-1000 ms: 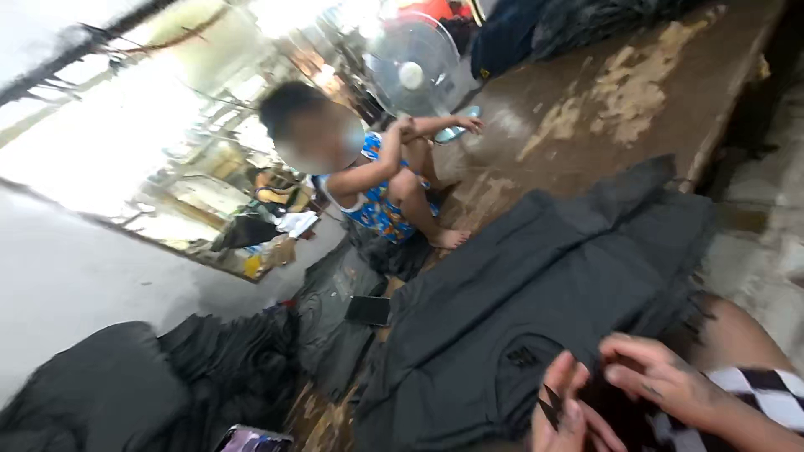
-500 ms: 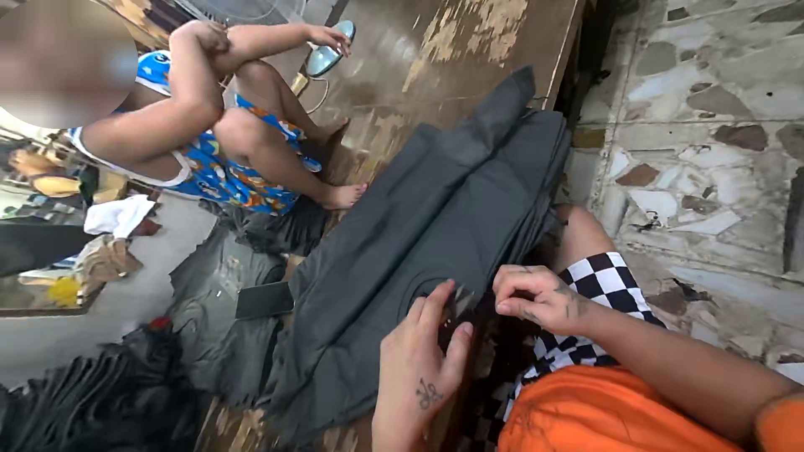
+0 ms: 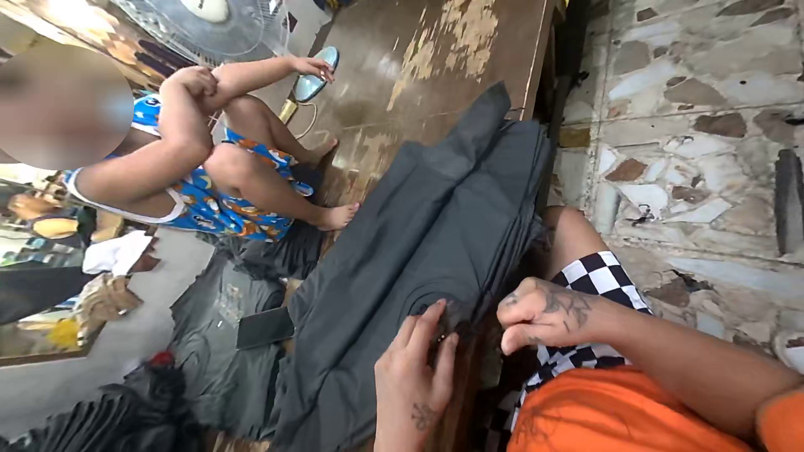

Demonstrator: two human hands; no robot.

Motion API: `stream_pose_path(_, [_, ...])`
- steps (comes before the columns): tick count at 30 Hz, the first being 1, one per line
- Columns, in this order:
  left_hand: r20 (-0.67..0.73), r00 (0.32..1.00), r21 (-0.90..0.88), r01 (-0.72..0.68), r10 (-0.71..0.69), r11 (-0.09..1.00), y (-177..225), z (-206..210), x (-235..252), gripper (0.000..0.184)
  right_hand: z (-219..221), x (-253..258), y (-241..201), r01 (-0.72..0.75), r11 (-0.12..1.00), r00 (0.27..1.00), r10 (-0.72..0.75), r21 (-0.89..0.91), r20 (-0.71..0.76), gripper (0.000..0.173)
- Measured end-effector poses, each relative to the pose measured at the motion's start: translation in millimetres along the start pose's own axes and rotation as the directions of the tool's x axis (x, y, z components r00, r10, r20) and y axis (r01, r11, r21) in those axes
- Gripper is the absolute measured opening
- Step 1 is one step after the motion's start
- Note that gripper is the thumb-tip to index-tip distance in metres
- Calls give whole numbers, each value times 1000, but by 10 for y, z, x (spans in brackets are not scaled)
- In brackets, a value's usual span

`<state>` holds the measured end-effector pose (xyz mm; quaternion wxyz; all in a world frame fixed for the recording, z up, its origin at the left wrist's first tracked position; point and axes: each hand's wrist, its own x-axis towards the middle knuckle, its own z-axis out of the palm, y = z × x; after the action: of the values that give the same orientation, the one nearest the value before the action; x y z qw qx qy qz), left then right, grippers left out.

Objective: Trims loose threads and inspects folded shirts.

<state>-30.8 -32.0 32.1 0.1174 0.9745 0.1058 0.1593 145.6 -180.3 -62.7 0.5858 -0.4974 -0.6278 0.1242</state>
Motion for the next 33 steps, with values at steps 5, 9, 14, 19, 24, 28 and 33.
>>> stream_pose_path(5, [-119,961,-181,227,-251,957,-14,156,-147,35,-47,106,116,-22,939,991,-26,-344,-134,41])
stream_pose_path(9, [41,936,-81,353,-351,932,244,420,-50,33,-63,504,235,53,933,989,-99,-356,-113,22])
stream_pose_path(14, [-206,967,-200,106,-148,974,174,610,-19,14,-156,980,150,71,942,752,165,-328,638,40])
stream_pose_path(19, [-78,963,-438,199,-258,876,17,574,-64,21,-387,974,-79,152,878,754,194,-454,627,22])
stream_pose_path(24, [-109,959,-612,143,-262,778,-43,648,-115,24,-80,546,456,376,759,912,-405,-532,66,22])
stream_pose_path(28, [-135,961,-606,114,-243,787,7,649,-162,22,51,245,440,133,834,971,-219,-536,-99,57])
stream_pose_path(33, [-192,968,-587,18,-160,810,163,707,-267,21,164,133,316,80,855,971,-184,-513,-155,37])
